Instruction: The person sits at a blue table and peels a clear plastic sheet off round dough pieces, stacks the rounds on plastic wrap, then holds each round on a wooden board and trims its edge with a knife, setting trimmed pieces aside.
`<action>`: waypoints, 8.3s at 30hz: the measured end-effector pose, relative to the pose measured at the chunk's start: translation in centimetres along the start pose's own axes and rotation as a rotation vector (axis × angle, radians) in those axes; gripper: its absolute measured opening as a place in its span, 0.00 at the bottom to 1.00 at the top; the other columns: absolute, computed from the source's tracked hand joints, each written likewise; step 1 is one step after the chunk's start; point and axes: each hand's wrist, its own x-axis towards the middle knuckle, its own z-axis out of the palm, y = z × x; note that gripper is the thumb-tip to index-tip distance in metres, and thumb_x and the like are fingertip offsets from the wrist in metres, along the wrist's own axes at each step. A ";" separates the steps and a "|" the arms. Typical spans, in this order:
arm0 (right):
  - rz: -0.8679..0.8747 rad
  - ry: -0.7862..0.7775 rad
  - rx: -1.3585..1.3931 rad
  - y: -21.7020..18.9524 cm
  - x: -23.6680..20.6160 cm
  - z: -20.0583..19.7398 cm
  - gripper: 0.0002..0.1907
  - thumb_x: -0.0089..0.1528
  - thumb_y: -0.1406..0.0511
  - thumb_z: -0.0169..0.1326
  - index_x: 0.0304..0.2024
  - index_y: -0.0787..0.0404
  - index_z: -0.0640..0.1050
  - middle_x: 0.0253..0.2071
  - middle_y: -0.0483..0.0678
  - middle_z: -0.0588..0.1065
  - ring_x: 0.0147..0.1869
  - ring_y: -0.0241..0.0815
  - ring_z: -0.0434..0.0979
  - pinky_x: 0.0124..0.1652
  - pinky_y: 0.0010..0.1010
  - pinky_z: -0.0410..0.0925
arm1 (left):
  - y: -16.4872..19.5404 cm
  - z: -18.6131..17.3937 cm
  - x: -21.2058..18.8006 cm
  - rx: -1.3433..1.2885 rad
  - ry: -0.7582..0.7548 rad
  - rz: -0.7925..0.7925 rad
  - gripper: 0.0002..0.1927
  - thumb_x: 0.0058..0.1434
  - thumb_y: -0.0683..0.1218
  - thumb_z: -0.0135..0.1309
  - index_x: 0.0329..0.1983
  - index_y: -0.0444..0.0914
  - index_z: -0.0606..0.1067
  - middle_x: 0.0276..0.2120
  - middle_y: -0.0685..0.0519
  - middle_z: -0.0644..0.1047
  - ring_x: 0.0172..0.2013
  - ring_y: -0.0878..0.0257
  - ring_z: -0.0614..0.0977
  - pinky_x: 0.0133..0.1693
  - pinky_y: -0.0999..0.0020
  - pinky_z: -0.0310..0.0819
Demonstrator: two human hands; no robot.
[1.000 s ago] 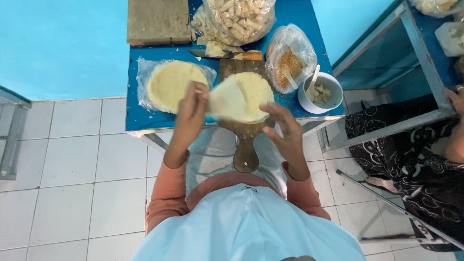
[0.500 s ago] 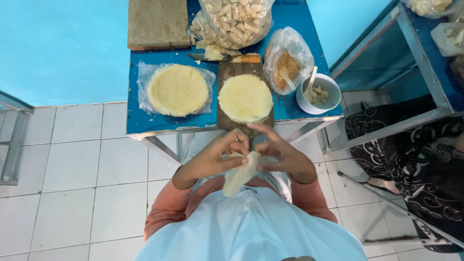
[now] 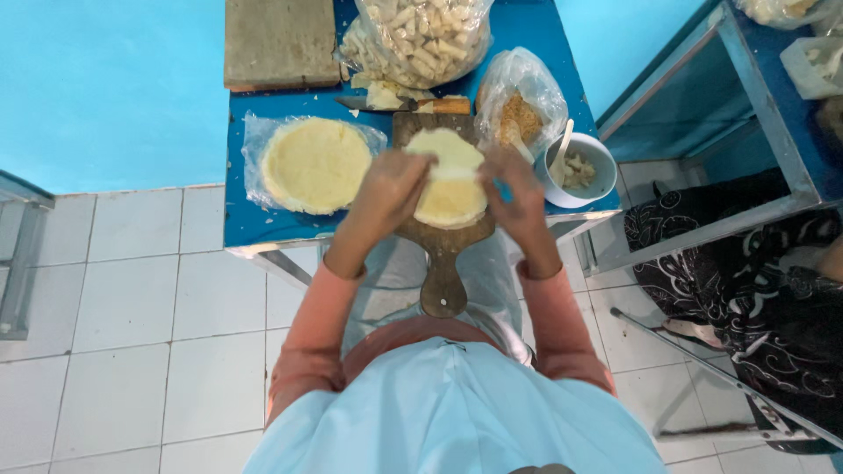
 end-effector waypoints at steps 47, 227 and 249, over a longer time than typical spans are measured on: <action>0.515 -0.091 1.018 -6.1 1.7 7.3 0.50 0.66 0.75 0.58 0.79 0.55 0.40 0.69 0.56 0.65 0.62 0.39 0.77 0.55 0.29 0.73 | 1.5 4.9 -5.4 -0.558 0.489 -0.678 0.06 0.70 0.42 0.54 0.41 0.33 0.78 0.34 0.58 0.78 0.34 0.76 0.72 0.33 0.79 0.66; -0.321 -0.630 -0.547 9.4 11.5 11.9 0.34 0.49 0.70 0.60 0.60 0.71 0.72 0.55 0.73 0.69 0.62 0.72 0.67 0.59 0.53 0.64 | -3.1 9.1 -3.4 0.256 -0.261 -0.218 0.36 0.69 0.63 0.47 0.72 0.36 0.64 0.73 0.37 0.58 0.74 0.41 0.57 0.64 0.28 0.50; 0.041 -0.354 0.228 1.1 8.9 -3.0 0.40 0.58 0.72 0.63 0.70 0.61 0.61 0.54 0.66 0.70 0.53 0.61 0.76 0.50 0.43 0.70 | -1.7 5.1 -3.5 0.191 -0.028 -0.338 0.23 0.72 0.49 0.48 0.67 0.33 0.69 0.68 0.40 0.68 0.72 0.43 0.66 0.69 0.39 0.56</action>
